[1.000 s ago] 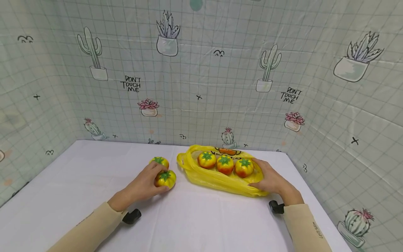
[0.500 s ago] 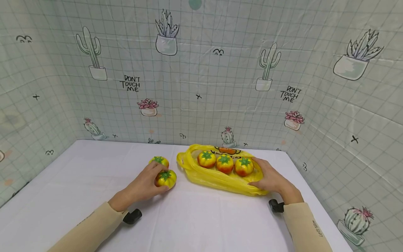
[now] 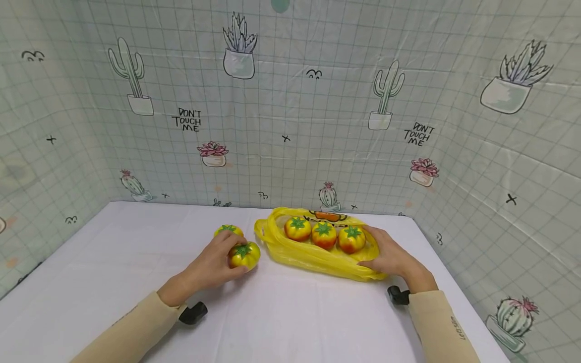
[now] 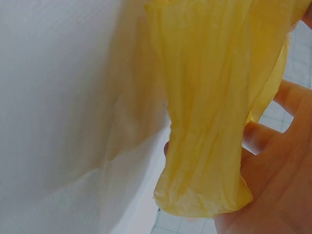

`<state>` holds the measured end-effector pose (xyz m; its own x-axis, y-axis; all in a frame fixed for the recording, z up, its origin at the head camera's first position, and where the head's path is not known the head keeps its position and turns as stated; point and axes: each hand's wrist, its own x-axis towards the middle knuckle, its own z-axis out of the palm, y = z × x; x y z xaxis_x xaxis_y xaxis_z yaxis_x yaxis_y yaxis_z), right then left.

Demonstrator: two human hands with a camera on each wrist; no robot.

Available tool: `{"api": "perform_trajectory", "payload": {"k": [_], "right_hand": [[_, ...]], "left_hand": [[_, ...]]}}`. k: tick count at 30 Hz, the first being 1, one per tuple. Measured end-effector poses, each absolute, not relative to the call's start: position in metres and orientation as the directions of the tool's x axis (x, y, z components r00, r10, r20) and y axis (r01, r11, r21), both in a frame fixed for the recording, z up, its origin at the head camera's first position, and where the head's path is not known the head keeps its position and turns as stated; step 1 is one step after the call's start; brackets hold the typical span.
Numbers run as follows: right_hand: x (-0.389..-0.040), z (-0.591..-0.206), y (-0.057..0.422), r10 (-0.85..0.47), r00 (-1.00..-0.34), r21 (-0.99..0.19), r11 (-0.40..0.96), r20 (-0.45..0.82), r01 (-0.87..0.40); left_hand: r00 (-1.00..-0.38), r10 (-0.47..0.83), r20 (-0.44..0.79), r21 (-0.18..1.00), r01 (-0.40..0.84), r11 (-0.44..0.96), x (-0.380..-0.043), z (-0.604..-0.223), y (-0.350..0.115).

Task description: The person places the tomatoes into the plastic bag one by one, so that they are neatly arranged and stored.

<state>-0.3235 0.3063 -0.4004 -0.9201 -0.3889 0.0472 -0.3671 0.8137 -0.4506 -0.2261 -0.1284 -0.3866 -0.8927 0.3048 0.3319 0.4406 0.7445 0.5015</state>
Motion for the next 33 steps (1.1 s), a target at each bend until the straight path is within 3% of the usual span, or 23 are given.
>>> {"api": "perform_trajectory", "payload": {"k": [23, 33], "right_hand": [[-0.323, -0.400, 0.306, -0.381, -0.923, -0.461, 0.812, 0.042, -0.357], [-0.323, -0.398, 0.304, -0.387, -0.921, -0.444, 0.819, 0.040, -0.364]], "left_hand": [[-0.821, 0.375, 0.431, 0.508, 0.564, 0.651, -0.237, -0.372, -0.090], [-0.814, 0.414, 0.408, 0.525, 0.580, 0.623, -0.249, -0.363, -0.060]]}}
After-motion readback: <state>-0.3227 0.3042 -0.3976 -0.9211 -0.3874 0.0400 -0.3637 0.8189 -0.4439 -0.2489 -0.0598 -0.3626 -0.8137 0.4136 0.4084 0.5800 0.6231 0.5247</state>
